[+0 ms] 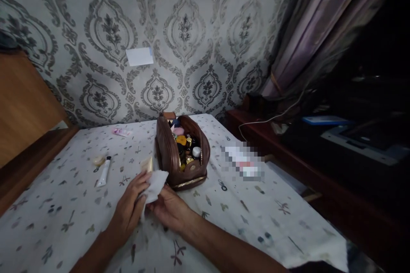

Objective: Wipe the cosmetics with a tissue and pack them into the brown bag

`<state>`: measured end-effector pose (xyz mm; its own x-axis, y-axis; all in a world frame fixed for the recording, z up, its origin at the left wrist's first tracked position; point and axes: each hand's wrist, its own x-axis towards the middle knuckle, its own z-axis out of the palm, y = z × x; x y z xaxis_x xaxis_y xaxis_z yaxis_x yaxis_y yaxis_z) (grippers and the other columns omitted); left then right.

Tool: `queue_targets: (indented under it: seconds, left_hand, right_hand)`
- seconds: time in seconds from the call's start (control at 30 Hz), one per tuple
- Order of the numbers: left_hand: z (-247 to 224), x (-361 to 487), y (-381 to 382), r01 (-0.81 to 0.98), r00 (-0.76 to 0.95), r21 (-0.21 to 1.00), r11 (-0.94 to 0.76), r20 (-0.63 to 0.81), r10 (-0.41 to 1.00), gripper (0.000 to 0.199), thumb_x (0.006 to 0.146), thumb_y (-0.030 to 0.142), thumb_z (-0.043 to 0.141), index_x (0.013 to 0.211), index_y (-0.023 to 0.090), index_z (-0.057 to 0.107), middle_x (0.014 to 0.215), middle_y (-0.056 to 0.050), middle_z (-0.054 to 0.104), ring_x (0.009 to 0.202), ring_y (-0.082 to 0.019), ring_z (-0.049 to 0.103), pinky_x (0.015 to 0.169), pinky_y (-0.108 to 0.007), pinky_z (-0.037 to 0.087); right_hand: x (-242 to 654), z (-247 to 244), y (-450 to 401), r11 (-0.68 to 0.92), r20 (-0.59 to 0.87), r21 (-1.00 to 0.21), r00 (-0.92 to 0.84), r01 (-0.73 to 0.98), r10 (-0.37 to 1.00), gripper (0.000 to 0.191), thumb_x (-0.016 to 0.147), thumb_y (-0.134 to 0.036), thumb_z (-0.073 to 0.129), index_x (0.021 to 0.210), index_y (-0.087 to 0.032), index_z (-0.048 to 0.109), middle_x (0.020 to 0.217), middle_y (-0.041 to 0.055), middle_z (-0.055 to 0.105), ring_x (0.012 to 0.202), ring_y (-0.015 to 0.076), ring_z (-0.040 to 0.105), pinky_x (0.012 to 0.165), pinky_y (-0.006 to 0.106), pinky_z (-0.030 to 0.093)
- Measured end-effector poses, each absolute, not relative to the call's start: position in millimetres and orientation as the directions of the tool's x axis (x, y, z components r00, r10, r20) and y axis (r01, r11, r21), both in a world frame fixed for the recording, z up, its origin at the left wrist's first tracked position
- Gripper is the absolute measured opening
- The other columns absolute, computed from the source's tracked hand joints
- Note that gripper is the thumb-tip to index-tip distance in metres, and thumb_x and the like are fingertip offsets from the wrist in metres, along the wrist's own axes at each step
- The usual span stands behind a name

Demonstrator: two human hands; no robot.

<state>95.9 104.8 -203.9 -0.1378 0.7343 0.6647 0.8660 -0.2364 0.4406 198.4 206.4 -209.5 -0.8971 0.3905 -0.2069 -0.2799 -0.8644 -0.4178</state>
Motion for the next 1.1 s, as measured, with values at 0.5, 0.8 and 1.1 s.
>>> queue_targets:
  seconds: [0.5, 0.8, 1.1]
  left_hand:
    - [-187, 98, 102, 0.608, -0.385, 0.794, -0.01, 0.307, 0.87, 0.025, 0.091, 0.038, 0.052, 0.086, 0.017, 0.062, 0.075, 0.0, 0.06, 0.07, -0.016, 0.056, 0.07, -0.026, 0.045]
    - [-198, 99, 102, -0.2, -0.283, 0.948, 0.246, -0.296, 0.912, 0.059, 0.063, 0.068, 0.075, 0.08, 0.013, 0.061, 0.061, -0.001, 0.062, 0.04, -0.009, 0.049, 0.04, -0.02, 0.034]
    - [-214, 90, 105, -0.382, -0.232, 0.862, 0.334, -0.439, 0.868, 0.055, 0.055, 0.061, 0.085, 0.07, 0.013, 0.062, 0.061, -0.005, 0.069, 0.038, -0.011, 0.055, 0.036, -0.018, 0.035]
  right_hand:
    - [205, -203, 207, -0.782, -0.123, -0.559, -0.905, -0.276, 0.408, 0.049, 0.066, -0.054, 0.082, 0.1, -0.021, 0.07, 0.095, 0.0013, 0.072, 0.083, 0.0156, 0.061, 0.07, 0.025, 0.049]
    - [207, -207, 205, -0.552, 0.024, -0.779, -0.895, -0.296, 0.446, 0.061, 0.074, -0.055, 0.074, 0.125, -0.026, 0.059, 0.082, -0.0034, 0.062, 0.052, 0.0069, 0.05, 0.044, 0.018, 0.043]
    - [210, -202, 217, -0.285, 0.17, -0.89, -0.839, -0.356, 0.518, 0.076, 0.061, -0.044, 0.086, 0.129, -0.027, 0.055, 0.115, 0.0021, 0.069, 0.095, 0.0162, 0.064, 0.086, 0.031, 0.051]
